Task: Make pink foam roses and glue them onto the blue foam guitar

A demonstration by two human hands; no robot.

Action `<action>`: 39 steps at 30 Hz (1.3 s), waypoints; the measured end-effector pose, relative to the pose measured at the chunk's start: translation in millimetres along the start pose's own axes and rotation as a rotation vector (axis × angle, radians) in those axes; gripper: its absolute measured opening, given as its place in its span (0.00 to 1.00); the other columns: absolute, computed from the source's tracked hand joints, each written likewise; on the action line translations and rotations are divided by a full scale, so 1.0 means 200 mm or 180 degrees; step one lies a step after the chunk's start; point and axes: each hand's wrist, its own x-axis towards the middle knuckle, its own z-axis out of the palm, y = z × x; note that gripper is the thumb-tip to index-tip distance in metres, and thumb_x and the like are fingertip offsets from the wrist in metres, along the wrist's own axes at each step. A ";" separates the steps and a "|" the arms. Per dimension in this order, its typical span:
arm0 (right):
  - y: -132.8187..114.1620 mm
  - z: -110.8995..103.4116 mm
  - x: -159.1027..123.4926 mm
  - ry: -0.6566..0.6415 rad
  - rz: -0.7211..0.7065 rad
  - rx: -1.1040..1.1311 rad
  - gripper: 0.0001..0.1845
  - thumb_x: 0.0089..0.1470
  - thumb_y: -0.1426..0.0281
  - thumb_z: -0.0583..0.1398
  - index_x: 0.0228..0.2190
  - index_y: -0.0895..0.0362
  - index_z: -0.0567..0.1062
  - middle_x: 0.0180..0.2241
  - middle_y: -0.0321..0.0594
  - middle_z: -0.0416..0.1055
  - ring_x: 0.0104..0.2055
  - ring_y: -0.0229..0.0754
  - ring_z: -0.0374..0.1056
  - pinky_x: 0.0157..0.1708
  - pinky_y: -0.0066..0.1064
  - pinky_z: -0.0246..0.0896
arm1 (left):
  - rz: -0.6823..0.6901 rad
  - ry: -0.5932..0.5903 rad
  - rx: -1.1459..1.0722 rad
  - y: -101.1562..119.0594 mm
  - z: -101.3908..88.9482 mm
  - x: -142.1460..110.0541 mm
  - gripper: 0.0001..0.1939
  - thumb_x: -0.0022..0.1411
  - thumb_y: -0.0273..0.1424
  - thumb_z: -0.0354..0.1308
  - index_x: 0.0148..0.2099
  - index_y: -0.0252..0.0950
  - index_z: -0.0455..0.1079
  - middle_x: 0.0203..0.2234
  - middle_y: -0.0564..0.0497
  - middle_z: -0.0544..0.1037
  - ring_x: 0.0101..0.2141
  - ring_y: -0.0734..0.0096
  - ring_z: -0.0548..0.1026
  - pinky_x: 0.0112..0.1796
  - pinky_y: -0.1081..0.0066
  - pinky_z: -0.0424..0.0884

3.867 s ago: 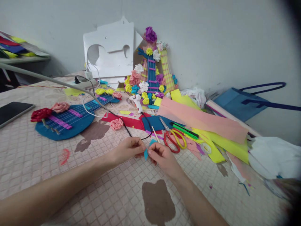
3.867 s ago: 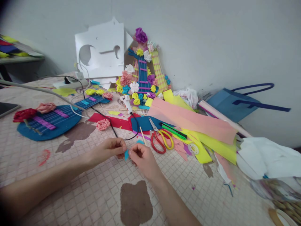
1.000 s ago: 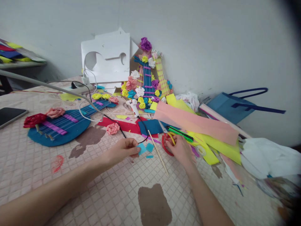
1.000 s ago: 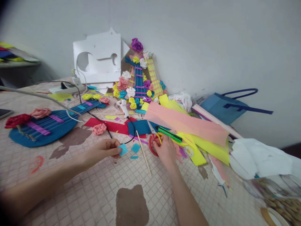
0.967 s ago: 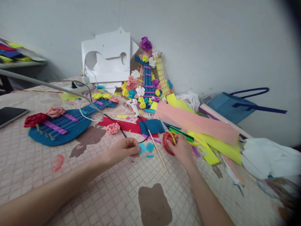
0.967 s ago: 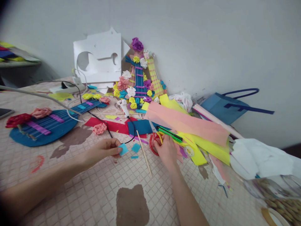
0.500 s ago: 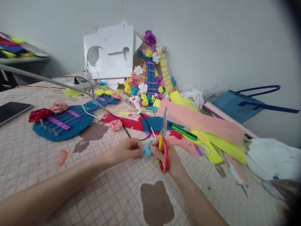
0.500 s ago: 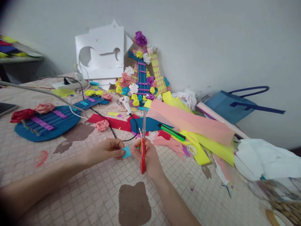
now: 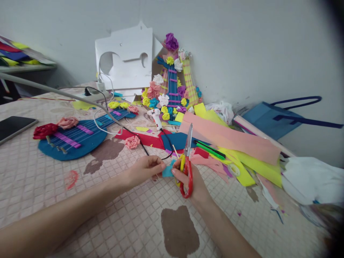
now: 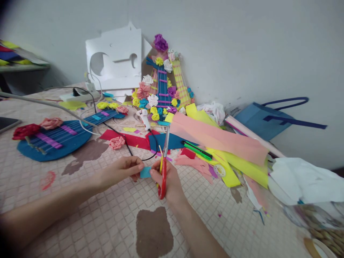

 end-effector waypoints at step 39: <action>0.04 0.02 -0.02 0.0039 0.0077 0.0238 0.11 0.45 0.66 0.62 0.31 0.55 0.67 0.20 0.28 0.60 0.16 0.31 0.54 0.14 0.23 0.49 | 0.0010 0.0389 -0.0446 0.03 0.01 -0.01 0.24 0.60 0.51 0.47 0.29 0.34 0.64 0.23 0.51 0.69 0.26 0.70 0.70 0.26 0.71 0.68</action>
